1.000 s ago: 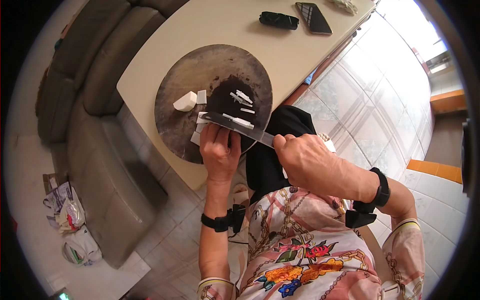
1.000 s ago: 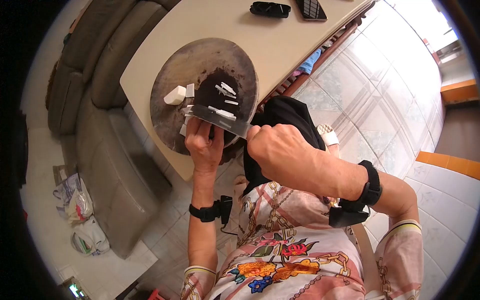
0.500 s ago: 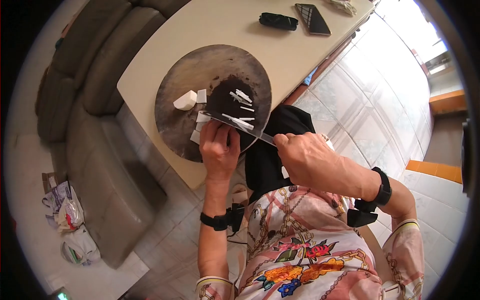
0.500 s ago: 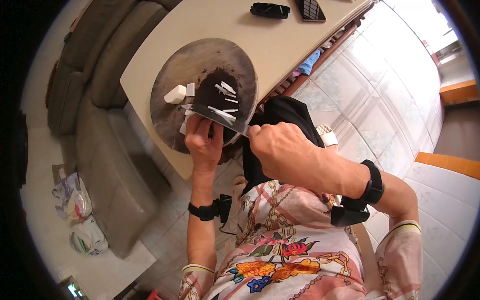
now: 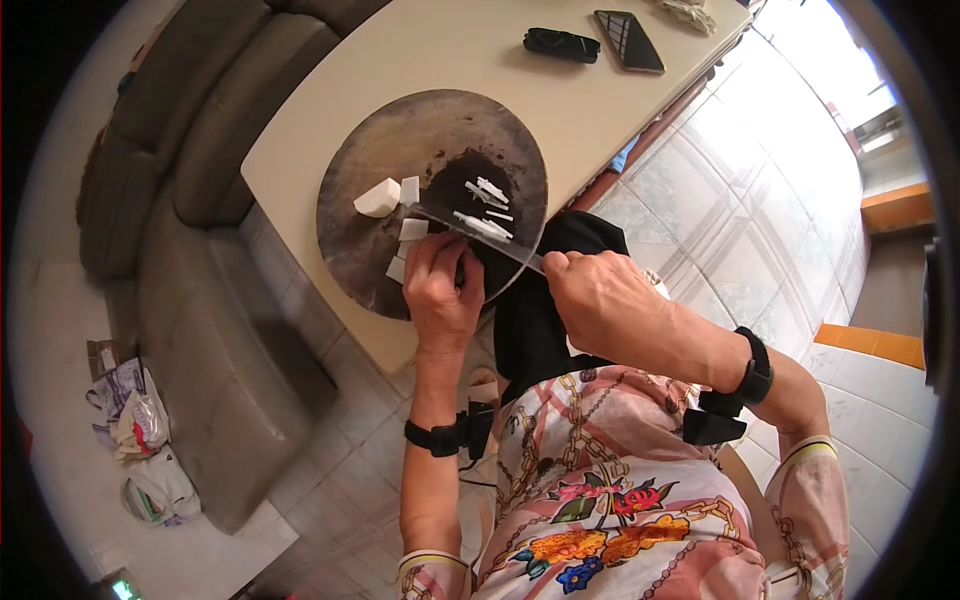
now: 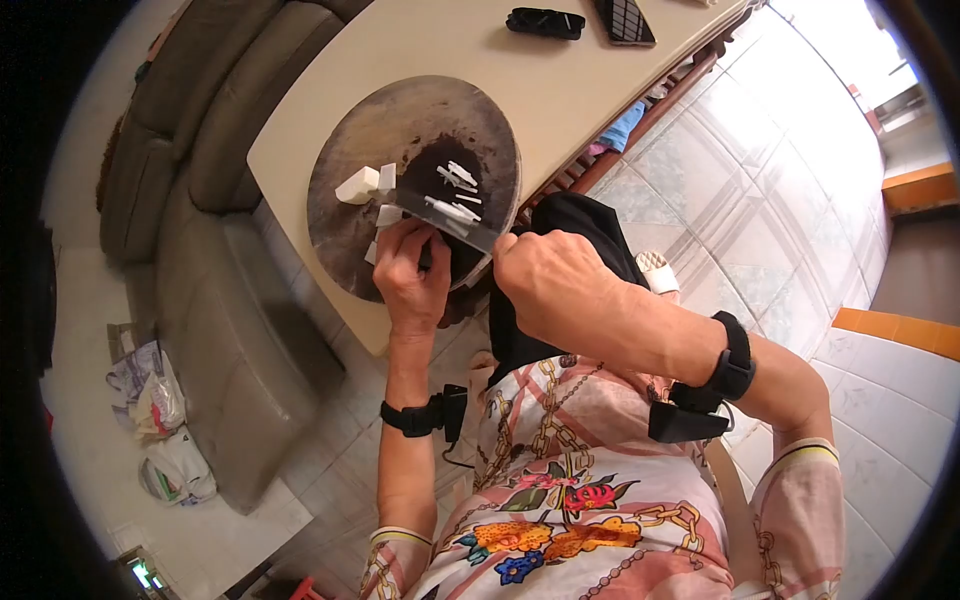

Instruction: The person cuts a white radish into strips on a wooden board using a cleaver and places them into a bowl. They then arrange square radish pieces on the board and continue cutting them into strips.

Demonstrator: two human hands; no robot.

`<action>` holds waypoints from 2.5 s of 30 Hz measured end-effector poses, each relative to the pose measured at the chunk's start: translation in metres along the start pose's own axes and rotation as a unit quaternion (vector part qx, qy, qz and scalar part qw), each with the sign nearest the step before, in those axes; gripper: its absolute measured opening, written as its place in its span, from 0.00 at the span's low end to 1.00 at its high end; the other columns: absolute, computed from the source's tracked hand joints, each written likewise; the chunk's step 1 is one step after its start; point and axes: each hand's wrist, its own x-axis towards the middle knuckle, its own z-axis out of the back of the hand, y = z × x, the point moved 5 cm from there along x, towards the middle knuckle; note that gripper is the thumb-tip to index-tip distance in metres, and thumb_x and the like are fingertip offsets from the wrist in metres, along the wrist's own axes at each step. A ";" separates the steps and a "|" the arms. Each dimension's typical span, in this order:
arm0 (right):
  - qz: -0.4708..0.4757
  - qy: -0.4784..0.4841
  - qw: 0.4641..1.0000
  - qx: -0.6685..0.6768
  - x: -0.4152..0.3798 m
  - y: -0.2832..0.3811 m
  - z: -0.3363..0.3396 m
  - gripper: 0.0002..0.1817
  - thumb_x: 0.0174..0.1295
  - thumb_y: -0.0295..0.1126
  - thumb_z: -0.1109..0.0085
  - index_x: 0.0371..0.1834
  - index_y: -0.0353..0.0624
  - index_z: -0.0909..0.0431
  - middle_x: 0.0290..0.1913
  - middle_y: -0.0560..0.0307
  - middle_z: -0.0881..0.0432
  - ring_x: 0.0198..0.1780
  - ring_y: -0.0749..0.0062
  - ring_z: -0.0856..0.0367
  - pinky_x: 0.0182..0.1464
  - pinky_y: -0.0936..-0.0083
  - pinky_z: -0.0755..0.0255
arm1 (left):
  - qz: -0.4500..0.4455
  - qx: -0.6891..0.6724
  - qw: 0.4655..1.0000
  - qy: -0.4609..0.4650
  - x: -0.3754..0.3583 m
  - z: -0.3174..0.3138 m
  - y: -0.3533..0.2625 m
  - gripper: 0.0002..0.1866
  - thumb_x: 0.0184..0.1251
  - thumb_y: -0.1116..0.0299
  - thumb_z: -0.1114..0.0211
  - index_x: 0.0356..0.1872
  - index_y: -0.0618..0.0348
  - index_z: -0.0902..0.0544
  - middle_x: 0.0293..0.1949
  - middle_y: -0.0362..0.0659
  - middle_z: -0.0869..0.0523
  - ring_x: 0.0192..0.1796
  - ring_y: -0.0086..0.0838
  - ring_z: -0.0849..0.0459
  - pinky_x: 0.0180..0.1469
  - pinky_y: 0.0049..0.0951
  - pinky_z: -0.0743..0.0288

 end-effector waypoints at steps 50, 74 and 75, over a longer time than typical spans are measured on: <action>-0.041 0.023 0.991 0.127 -0.018 -0.013 0.010 0.07 0.58 0.25 0.45 0.35 0.29 0.27 0.25 0.36 0.24 0.33 0.38 0.24 0.34 0.53 0.30 | 0.126 0.109 0.984 0.067 -0.015 0.031 -0.014 0.15 0.48 0.74 0.28 0.40 0.63 0.16 0.39 0.47 0.17 0.44 0.45 0.20 0.47 0.40 0.25; -0.024 0.003 0.994 0.102 -0.024 -0.019 0.014 0.07 0.58 0.24 0.45 0.35 0.28 0.27 0.26 0.36 0.24 0.34 0.38 0.23 0.35 0.54 0.28 | 0.123 0.109 0.983 0.085 -0.009 0.032 -0.008 0.15 0.49 0.77 0.28 0.41 0.64 0.17 0.43 0.50 0.16 0.47 0.48 0.20 0.50 0.41 0.25; -0.024 0.003 0.995 0.101 -0.023 -0.019 0.014 0.07 0.58 0.24 0.45 0.35 0.28 0.27 0.26 0.36 0.24 0.34 0.38 0.23 0.35 0.54 0.28 | 0.122 0.109 0.983 0.084 -0.007 0.031 -0.009 0.15 0.49 0.77 0.28 0.41 0.64 0.17 0.43 0.50 0.16 0.47 0.48 0.20 0.50 0.41 0.25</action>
